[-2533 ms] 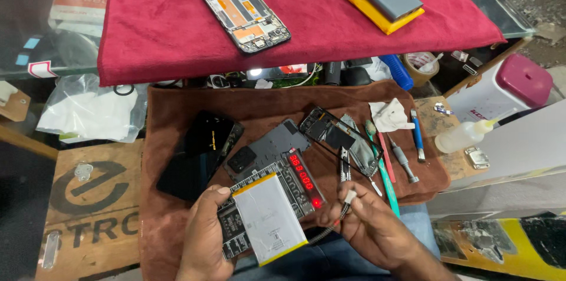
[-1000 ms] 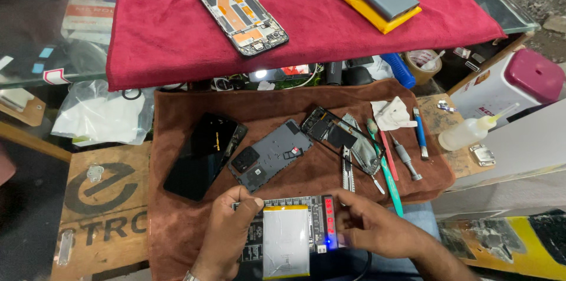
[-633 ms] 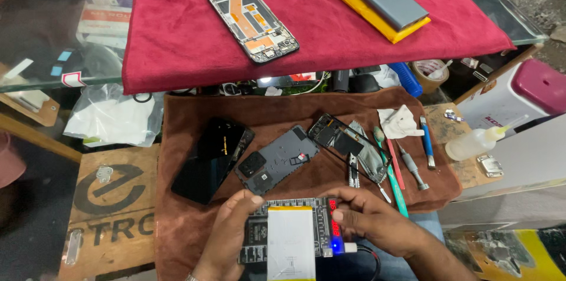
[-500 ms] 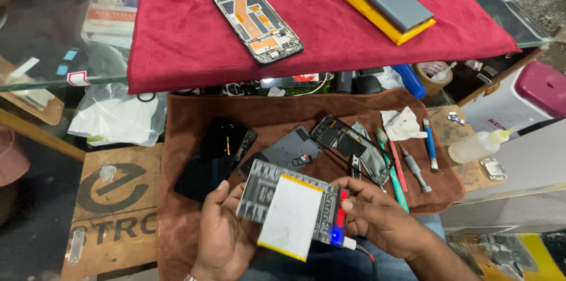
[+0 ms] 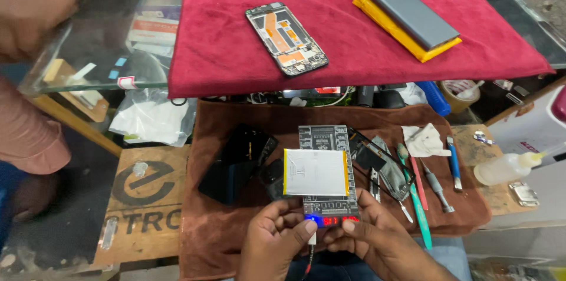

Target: The person disassembles a smartphone using a utility knife and screwdriver, removes the battery, and tests the device with a diagnostic tool. The person then reassembles the phone and uses a heat gun on the back cover.

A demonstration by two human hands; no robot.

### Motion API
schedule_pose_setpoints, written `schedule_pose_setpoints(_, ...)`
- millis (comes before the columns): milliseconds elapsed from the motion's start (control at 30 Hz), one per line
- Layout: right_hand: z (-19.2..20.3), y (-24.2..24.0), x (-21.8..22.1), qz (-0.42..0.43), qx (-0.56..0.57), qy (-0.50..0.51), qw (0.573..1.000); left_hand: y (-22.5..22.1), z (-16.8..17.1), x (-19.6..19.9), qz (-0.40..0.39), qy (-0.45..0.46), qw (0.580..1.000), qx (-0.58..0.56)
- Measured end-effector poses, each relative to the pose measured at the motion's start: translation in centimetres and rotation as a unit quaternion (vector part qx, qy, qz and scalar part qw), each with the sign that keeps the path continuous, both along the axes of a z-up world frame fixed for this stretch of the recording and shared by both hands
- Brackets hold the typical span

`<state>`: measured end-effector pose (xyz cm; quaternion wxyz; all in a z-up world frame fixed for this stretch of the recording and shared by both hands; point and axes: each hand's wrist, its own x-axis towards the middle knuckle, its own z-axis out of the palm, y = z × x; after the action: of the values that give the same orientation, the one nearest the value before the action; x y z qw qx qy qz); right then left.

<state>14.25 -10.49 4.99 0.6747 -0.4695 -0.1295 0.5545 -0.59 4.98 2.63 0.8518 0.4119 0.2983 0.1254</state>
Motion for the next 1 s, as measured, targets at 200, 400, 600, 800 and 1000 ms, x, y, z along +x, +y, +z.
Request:
schedule_pose_setpoints(200,-3.9,-1.0,1.2,0.063,0.007,-0.004,0.998,2.0,0.9,-1.5,0.006,-0.039,0.999,-0.020)
schedule_pose_setpoints(400,-6.8,-1.8,2.8,0.079,0.012,0.019,0.997,6.9,6.3,-5.6,0.039,0.006,0.999,0.034)
schedule_pose_setpoints(600,-8.7,-2.7,3.8,0.087,0.036,0.022,0.995,12.8,12.8,-8.5,0.124,-0.022,0.988,0.094)
schedule_pose_setpoints(800,-9.9,-2.8,4.1,0.063,-0.003,0.007,0.998,19.9,14.6,-9.8,0.136,-0.003,0.980,0.148)
schedule_pose_setpoints(1000,-9.8,-2.6,3.5,0.055,-0.044,0.006,0.997,25.7,13.3,-9.1,0.202,0.043,0.968,0.144)
